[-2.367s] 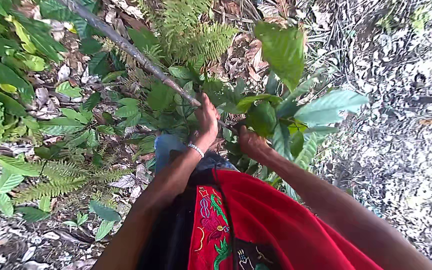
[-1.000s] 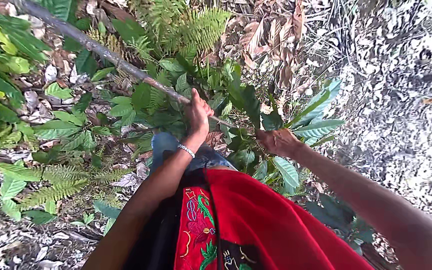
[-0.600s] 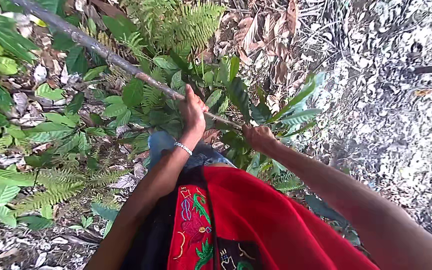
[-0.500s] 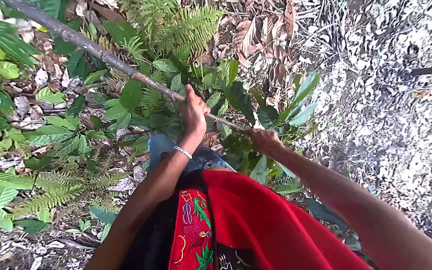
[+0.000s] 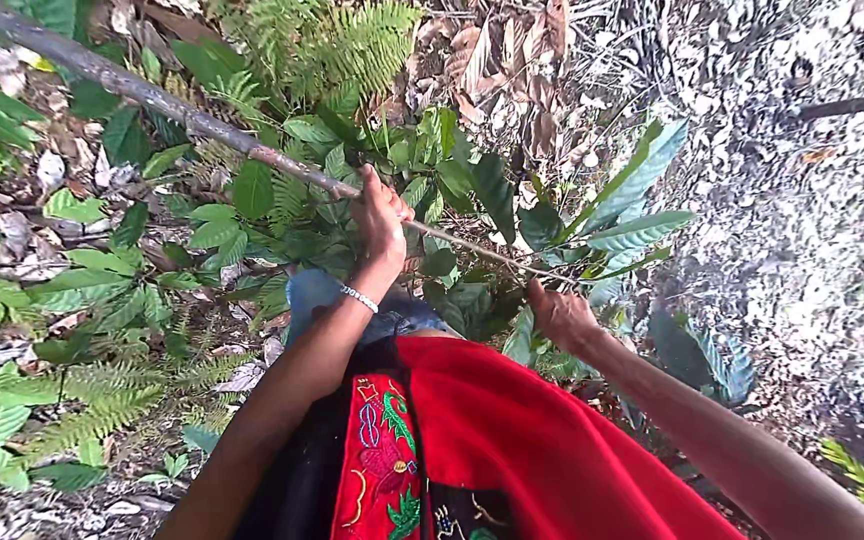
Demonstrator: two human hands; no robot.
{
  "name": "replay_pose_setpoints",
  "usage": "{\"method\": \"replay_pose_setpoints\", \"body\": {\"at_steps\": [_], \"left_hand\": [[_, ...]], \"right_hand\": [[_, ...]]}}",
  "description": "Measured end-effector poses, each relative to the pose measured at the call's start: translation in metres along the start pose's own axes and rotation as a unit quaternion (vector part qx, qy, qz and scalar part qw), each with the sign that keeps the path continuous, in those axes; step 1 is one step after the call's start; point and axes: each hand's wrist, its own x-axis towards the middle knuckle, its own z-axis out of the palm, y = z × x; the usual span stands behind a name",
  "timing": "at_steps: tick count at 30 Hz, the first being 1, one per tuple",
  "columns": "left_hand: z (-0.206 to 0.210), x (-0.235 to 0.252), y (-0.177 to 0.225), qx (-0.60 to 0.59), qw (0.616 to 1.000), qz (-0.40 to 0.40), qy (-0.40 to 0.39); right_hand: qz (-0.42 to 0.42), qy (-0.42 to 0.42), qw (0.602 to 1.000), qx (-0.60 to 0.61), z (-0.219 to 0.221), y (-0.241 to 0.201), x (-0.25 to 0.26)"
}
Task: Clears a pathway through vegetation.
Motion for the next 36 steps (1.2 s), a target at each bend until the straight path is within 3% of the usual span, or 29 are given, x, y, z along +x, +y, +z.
{"method": "replay_pose_setpoints", "body": {"at_steps": [10, 17, 23, 25, 28, 32, 36], "left_hand": [[-0.003, -0.006, 0.005, -0.007, 1.000, 0.016, -0.006], [-0.005, -0.014, 0.004, -0.007, 1.000, 0.022, -0.016], [-0.009, -0.007, 0.008, 0.009, 0.999, 0.044, -0.018], [-0.008, -0.006, 0.007, 0.009, 0.999, 0.038, -0.023], [-0.006, -0.006, 0.004, 0.013, 0.999, 0.021, -0.021], [0.000, -0.010, 0.006, 0.007, 1.000, 0.016, -0.023], [0.005, -0.018, 0.016, 0.001, 0.999, 0.025, -0.029]], "right_hand": [[0.020, 0.030, 0.999, -0.018, 0.001, -0.012, 0.023], [0.055, -0.011, 0.998, 0.019, 0.022, -0.019, 0.041], [-0.027, 0.002, 0.999, 0.025, 0.032, -0.028, 0.019], [-0.087, 0.039, 0.995, 0.031, 0.031, -0.017, 0.011], [-0.138, 0.166, 0.974, 0.070, 0.030, 0.013, 0.011], [-0.074, 0.231, 0.946, 0.213, 0.034, 0.032, 0.042], [-0.043, 0.261, 0.892, 0.367, 0.051, 0.028, 0.058]]}}
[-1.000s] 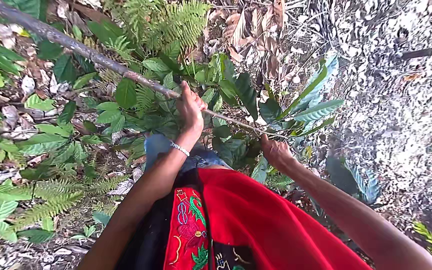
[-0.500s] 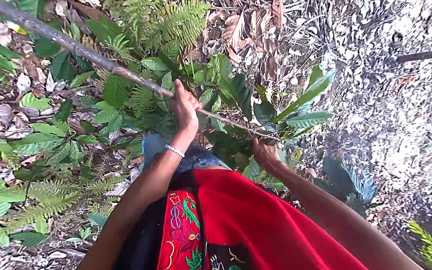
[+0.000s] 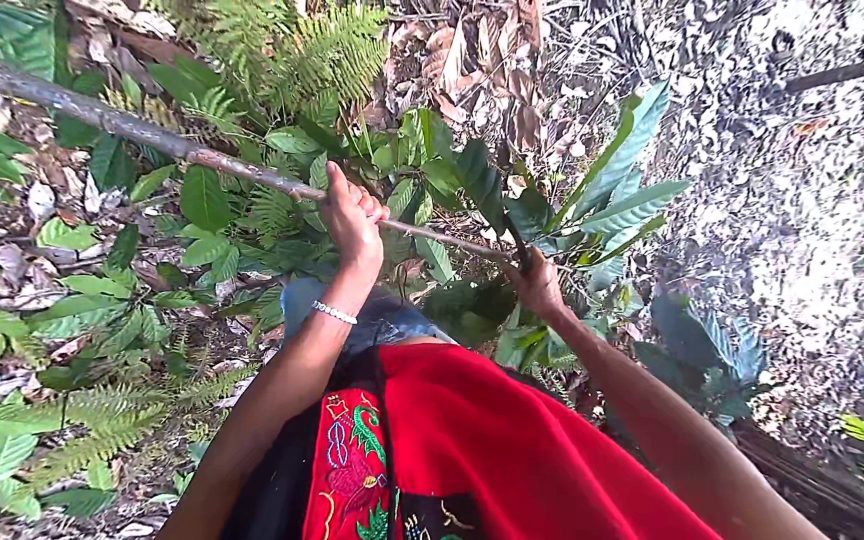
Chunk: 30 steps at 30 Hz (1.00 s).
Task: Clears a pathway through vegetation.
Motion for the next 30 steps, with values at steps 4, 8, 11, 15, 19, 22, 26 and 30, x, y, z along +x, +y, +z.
{"method": "replay_pose_setpoints", "body": {"at_steps": [4, 8, 11, 15, 19, 22, 26, 30], "left_hand": [[0.001, -0.005, 0.007, 0.073, 0.997, 0.015, 0.009], [-0.027, -0.023, 0.031, 0.448, 0.867, -0.096, -0.195], [-0.010, -0.050, 0.052, 0.660, 0.577, -0.126, -0.465], [0.034, -0.055, 0.012, 0.735, 0.407, 0.168, -0.516], [0.063, -0.033, -0.035, 0.781, 0.276, 0.141, -0.543], [0.070, -0.036, -0.045, 0.770, 0.264, 0.104, -0.571], [0.066, -0.041, -0.045, 0.768, 0.281, 0.109, -0.565], [0.059, -0.044, -0.045, 0.770, 0.288, 0.090, -0.563]], "right_hand": [[0.034, -0.003, 0.998, 0.053, 0.014, 0.009, 0.015], [0.031, -0.014, 0.995, 0.096, 0.021, 0.015, 0.020], [0.028, -0.022, 0.994, 0.106, 0.022, 0.015, 0.024], [0.039, -0.013, 0.994, 0.101, 0.018, 0.005, 0.016], [0.070, 0.000, 0.993, 0.091, 0.003, -0.006, 0.003], [0.088, 0.006, 0.995, 0.053, -0.003, -0.009, -0.010], [0.119, -0.023, 0.989, -0.081, -0.037, -0.020, -0.030], [0.095, -0.095, 0.966, -0.219, -0.047, -0.023, -0.048]]}}
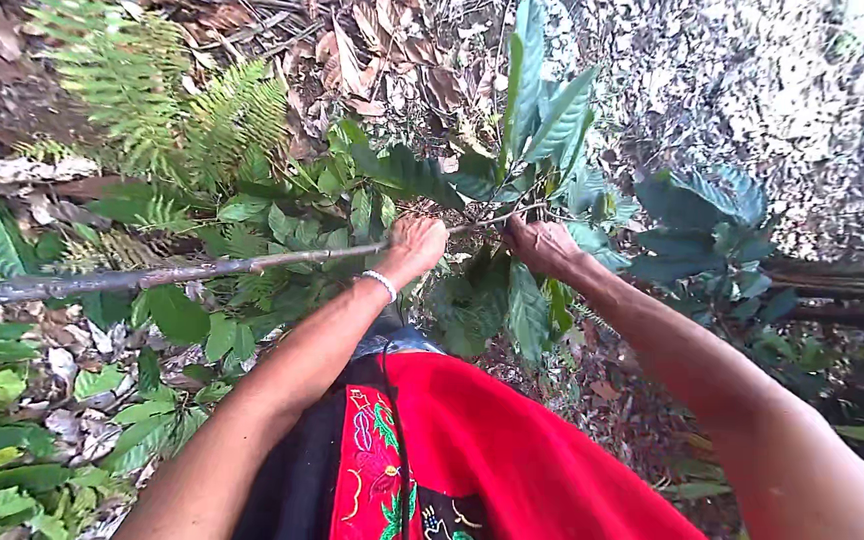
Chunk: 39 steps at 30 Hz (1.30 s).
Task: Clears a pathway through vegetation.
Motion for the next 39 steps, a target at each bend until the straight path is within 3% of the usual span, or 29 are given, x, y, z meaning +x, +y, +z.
{"method": "replay_pose_setpoints", "body": {"at_steps": [14, 25, 28, 31, 33, 36, 39], "left_hand": [[0.027, -0.022, -0.007, -0.005, 1.000, -0.003, 0.014], [0.020, -0.017, -0.001, 0.008, 0.999, 0.004, 0.040], [0.007, -0.054, 0.004, 0.004, 0.995, 0.015, 0.095], [-0.033, -0.114, 0.010, -0.027, 0.999, 0.008, 0.046], [-0.026, -0.102, 0.004, -0.021, 0.999, 0.009, 0.045], [0.021, -0.037, -0.001, -0.018, 0.997, 0.007, 0.078], [0.004, -0.056, -0.001, -0.034, 0.999, -0.012, 0.038]], "right_hand": [[-0.027, -0.097, 0.990, -0.102, -0.003, -0.047, 0.003], [0.062, -0.099, 0.987, -0.112, -0.007, -0.071, -0.005], [0.080, -0.109, 0.986, -0.103, -0.003, -0.072, 0.006], [0.061, -0.108, 0.987, -0.098, 0.005, -0.076, 0.020], [0.065, -0.112, 0.987, -0.097, 0.006, -0.086, 0.032], [0.113, -0.120, 0.983, -0.084, 0.014, -0.073, 0.046], [0.122, -0.121, 0.978, -0.116, 0.007, -0.048, 0.051]]}}
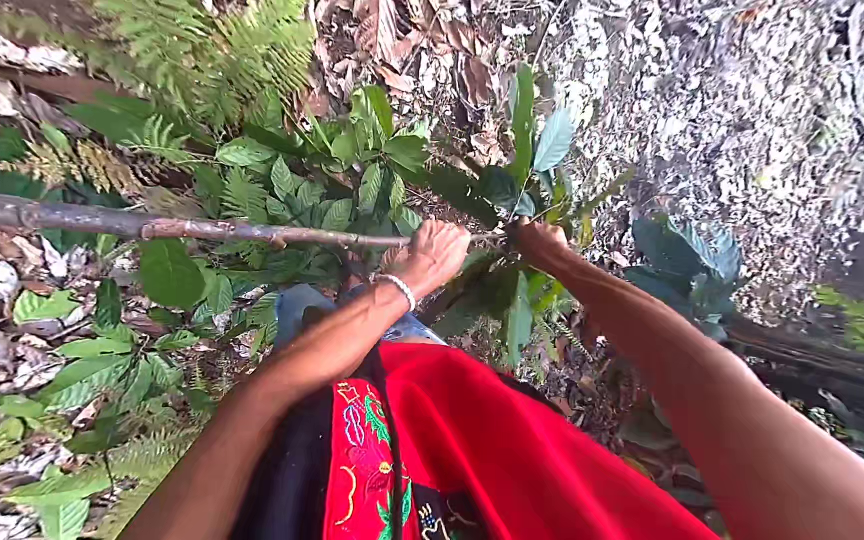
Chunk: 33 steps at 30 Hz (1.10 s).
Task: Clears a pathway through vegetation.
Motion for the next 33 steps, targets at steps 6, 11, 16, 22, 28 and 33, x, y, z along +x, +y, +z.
{"method": "replay_pose_setpoints", "body": {"at_steps": [6, 11, 16, 22, 28, 33], "left_hand": [[-0.047, -0.055, 0.010, -0.019, 1.000, 0.009, 0.009], [-0.046, -0.047, 0.013, -0.005, 1.000, 0.023, 0.011], [-0.042, -0.043, 0.012, -0.003, 1.000, 0.026, 0.015], [-0.061, -0.064, 0.018, 0.003, 1.000, 0.010, -0.008], [-0.062, -0.061, 0.018, -0.009, 1.000, 0.003, -0.027], [-0.092, -0.083, 0.029, 0.020, 0.998, 0.017, -0.054]], "right_hand": [[-0.026, 0.086, 0.994, 0.066, -0.030, 0.031, -0.029], [-0.183, 0.145, 0.972, 0.001, -0.005, 0.097, -0.049], [-0.266, 0.134, 0.953, -0.055, 0.003, 0.084, -0.049], [-0.271, 0.099, 0.952, -0.107, -0.016, 0.061, -0.032], [-0.263, 0.097, 0.952, -0.122, -0.020, 0.057, -0.035], [-0.140, 0.038, 0.984, -0.101, -0.021, 0.029, -0.048]]}}
